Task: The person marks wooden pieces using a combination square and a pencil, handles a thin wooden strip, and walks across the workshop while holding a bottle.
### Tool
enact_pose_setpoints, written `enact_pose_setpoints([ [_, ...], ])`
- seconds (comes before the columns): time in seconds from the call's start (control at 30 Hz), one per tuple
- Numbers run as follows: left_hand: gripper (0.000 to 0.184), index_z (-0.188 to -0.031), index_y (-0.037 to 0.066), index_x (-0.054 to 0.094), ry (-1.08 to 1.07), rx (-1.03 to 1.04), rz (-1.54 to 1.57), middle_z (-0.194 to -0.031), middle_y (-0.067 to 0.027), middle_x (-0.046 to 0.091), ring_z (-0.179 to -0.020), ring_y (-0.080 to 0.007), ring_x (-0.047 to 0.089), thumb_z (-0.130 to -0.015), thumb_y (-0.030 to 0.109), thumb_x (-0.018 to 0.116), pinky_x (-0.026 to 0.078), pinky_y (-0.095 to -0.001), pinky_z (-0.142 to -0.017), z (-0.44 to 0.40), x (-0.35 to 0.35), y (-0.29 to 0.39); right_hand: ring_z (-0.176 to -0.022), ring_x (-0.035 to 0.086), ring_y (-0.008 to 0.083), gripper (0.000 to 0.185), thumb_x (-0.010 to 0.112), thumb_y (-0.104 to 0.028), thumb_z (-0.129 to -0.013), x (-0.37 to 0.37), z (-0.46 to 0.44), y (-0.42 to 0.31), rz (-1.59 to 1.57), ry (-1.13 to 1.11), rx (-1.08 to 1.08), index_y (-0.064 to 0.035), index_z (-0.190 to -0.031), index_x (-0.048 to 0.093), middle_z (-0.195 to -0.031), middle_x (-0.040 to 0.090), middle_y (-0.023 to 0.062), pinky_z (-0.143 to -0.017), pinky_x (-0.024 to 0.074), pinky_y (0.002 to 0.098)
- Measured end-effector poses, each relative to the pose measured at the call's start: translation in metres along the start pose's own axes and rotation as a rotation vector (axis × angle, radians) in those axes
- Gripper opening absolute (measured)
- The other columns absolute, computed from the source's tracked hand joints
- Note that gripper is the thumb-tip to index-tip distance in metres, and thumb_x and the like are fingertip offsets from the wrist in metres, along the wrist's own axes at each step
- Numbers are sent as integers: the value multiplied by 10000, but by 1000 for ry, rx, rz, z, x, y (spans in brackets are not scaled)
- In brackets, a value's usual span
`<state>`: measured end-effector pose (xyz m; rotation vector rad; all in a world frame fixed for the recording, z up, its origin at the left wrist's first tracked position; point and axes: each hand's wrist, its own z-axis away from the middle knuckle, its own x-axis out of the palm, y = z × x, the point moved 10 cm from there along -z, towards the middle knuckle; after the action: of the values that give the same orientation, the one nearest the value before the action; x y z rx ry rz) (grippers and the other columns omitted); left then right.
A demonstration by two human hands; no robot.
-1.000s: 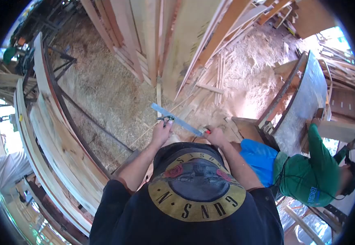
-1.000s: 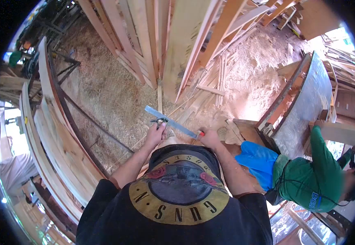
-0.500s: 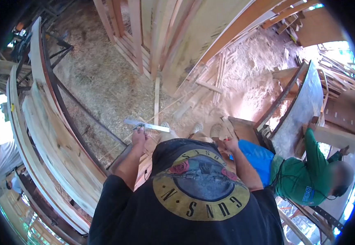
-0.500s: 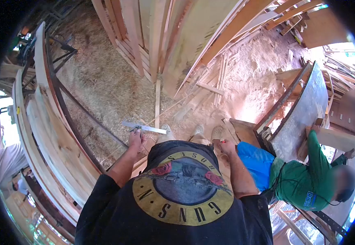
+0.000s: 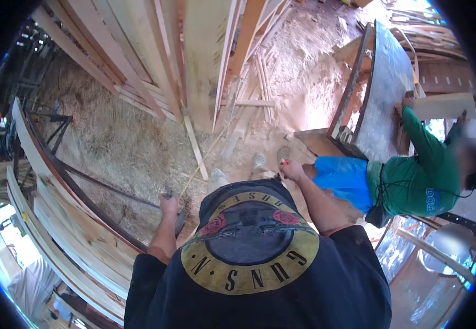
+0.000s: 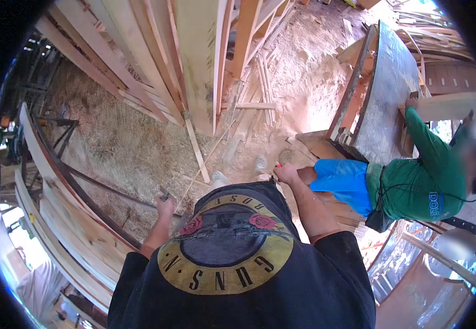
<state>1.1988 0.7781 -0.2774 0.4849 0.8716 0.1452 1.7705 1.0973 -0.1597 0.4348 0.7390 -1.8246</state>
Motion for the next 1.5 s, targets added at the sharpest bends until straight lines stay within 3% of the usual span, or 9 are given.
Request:
enact_pose_setpoints([
  [0.07, 453, -1164, 29, 511, 52, 216, 57, -703, -72, 592, -525, -154, 552, -752, 121, 678, 443, -351, -462, -31, 16, -21, -803, 745, 327, 354, 551, -347, -851, 9, -6, 11, 18, 15, -15, -33, -919, 698, -802, 739, 184, -770, 572, 451],
  [0.27, 243, -911, 68, 646, -176, 35, -81, -634, -25, 567, -496, -144, 528, -724, 190, 742, 416, -330, -446, -5, 30, 12, -669, 735, 284, 324, 557, -298, -840, 18, 18, 44, -57, -34, 115, -25, -936, 703, -766, 736, 162, -704, 587, 408],
  [0.57, 186, -824, 83, 657, -146, 199, -112, -595, -25, 559, -468, -163, 535, -771, 246, 731, 434, -336, -445, 23, 39, 56, -740, 737, 328, 355, 560, -301, -838, 18, 26, 82, -154, 10, 170, -3, -972, 700, -810, 738, 189, -766, 585, 422],
  [0.67, 341, -996, 35, 706, -377, -40, -125, -809, -124, 710, -725, -232, 679, -827, 329, 736, 538, -377, -690, 48, 38, 73, -877, 722, 384, 392, 564, -334, -853, 12, 14, 79, -98, 91, 90, 3, -999, 700, -890, 728, 237, -833, 564, 458],
  [0.87, 338, -773, 104, 574, -484, -236, 190, -592, -20, 541, -498, -154, 561, -939, 381, 674, 472, -330, -465, 90, 35, 125, -965, 686, 422, 439, 583, -412, -896, -35, 29, -25, -236, 261, -120, -19, -1047, 709, -1022, 708, 254, -874, 540, 480],
  [1.03, 254, -836, 71, 619, -743, -71, 470, -735, -41, 638, -648, -167, 641, -996, 265, 584, 545, -333, -620, 95, 79, 179, -948, 699, 368, 386, 614, -383, -913, -64, 69, -163, -211, 432, -623, -54, -1074, 738, -1000, 720, 215, -866, 550, 453],
  [1.23, 279, -1015, -6, 700, -553, 476, 381, -970, -106, 727, -935, -206, 696, -984, 253, 602, 535, -366, -889, 153, 54, 304, -892, 693, 393, 351, 583, -434, -933, -38, 96, -245, -35, 158, -576, -147, -1040, 753, -946, 725, 186, -824, 549, 476],
  [1.37, 236, -1127, 12, 610, -417, 874, 106, -977, -128, 680, -890, -226, 667, -977, 194, 601, 510, -364, -849, 194, 27, 357, -771, 719, 278, 321, 626, -364, -953, -24, 105, -253, -293, -78, -432, -79, -1053, 733, -876, 741, 149, -704, 572, 407],
  [1.5, 228, -1142, 30, 594, -758, 598, 322, -898, -73, 627, -791, -191, 612, -969, 176, 619, 517, -359, -736, 186, 67, 323, -679, 706, 156, 231, 693, -202, -922, 2, 84, -243, -761, -296, -349, -4, -1040, 695, -814, 730, 92, -613, 582, 284],
])
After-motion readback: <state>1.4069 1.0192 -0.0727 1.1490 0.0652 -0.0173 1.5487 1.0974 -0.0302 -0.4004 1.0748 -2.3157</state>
